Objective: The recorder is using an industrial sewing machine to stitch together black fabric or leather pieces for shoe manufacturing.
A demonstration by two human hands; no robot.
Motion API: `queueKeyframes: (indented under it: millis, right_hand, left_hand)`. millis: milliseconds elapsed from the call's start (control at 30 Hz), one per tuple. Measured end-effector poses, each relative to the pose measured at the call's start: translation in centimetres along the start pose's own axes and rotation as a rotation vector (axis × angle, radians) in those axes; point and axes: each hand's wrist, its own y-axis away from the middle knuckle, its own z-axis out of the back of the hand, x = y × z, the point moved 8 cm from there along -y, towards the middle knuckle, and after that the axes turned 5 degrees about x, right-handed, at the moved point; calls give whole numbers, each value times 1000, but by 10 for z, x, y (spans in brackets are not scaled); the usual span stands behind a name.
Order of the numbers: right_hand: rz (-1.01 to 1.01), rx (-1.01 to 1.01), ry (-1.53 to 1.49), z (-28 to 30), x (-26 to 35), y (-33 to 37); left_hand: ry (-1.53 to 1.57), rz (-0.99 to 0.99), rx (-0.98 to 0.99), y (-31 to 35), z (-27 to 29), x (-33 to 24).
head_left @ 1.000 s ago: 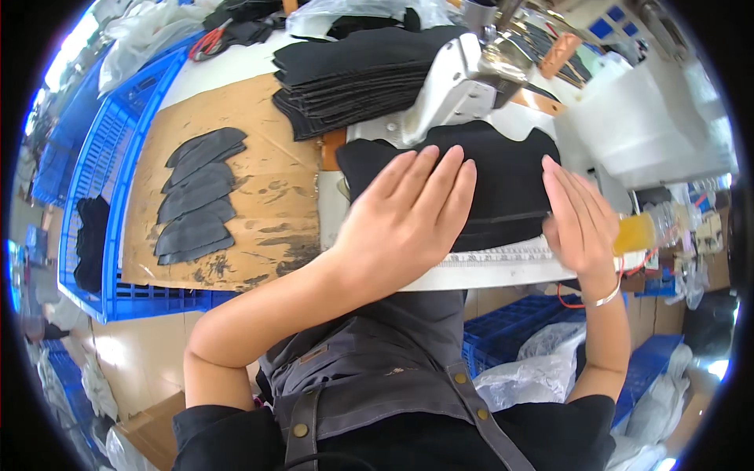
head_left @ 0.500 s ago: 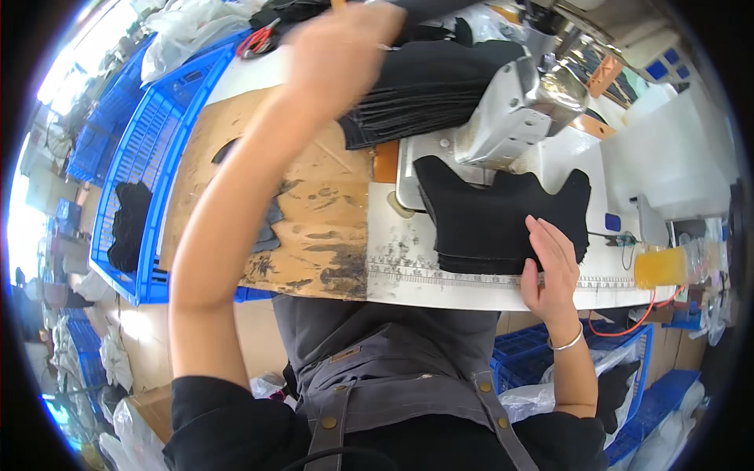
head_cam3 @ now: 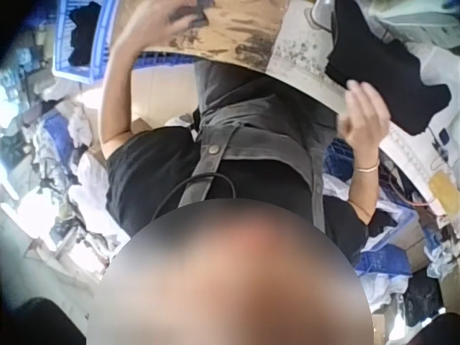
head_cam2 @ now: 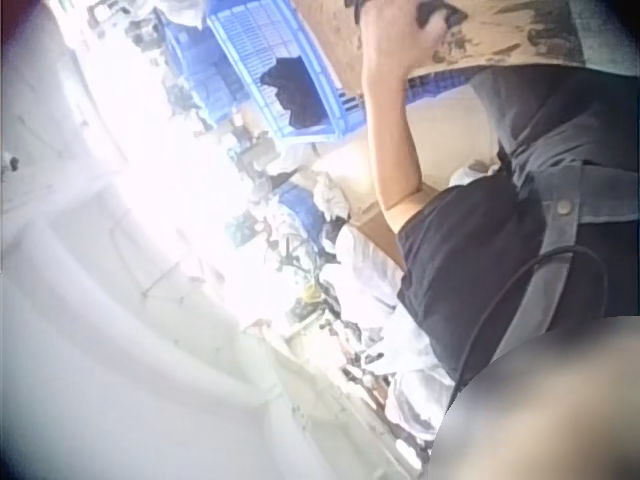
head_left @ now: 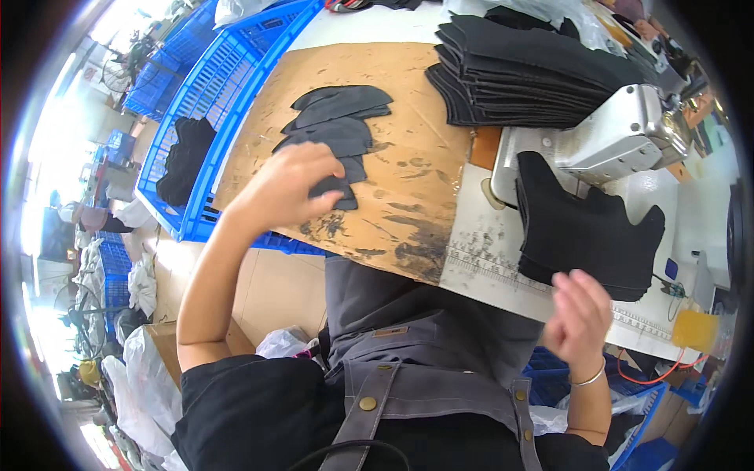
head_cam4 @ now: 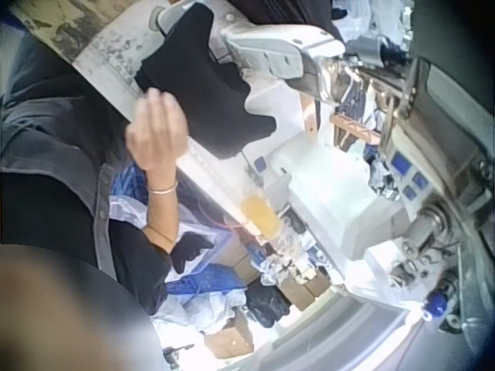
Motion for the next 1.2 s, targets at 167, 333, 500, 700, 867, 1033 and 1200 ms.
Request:
queueKeyframes:
  millis: [167, 333, 500, 700, 867, 1033, 1200]
  right_hand:
    - [114, 186, -162, -66, 60, -80]
    - [0, 247, -225, -131, 85, -130]
    - [-57, 304, -221, -158, 87, -139]
    - [-28, 302, -215, -159, 85, -138]
    - [-15, 287, -246, -155, 87, -142]
    - [-15, 328, -218, -157, 84, -139]
    - [-70, 184, -292, -146, 78, -149]
  left_hand:
    - [-143, 1, -56, 23, -12, -2]
    - [-206, -98, -202, 17, -14, -14]
    - [-172, -64, -311, 25, -14, -5]
    - [49, 64, -316, 23, -7, 7]
    - [-2, 107, -238, 24, 0, 16]
    - [130, 650, -382, 74, 11, 110]
    - [294, 795, -119, 111, -6, 121]
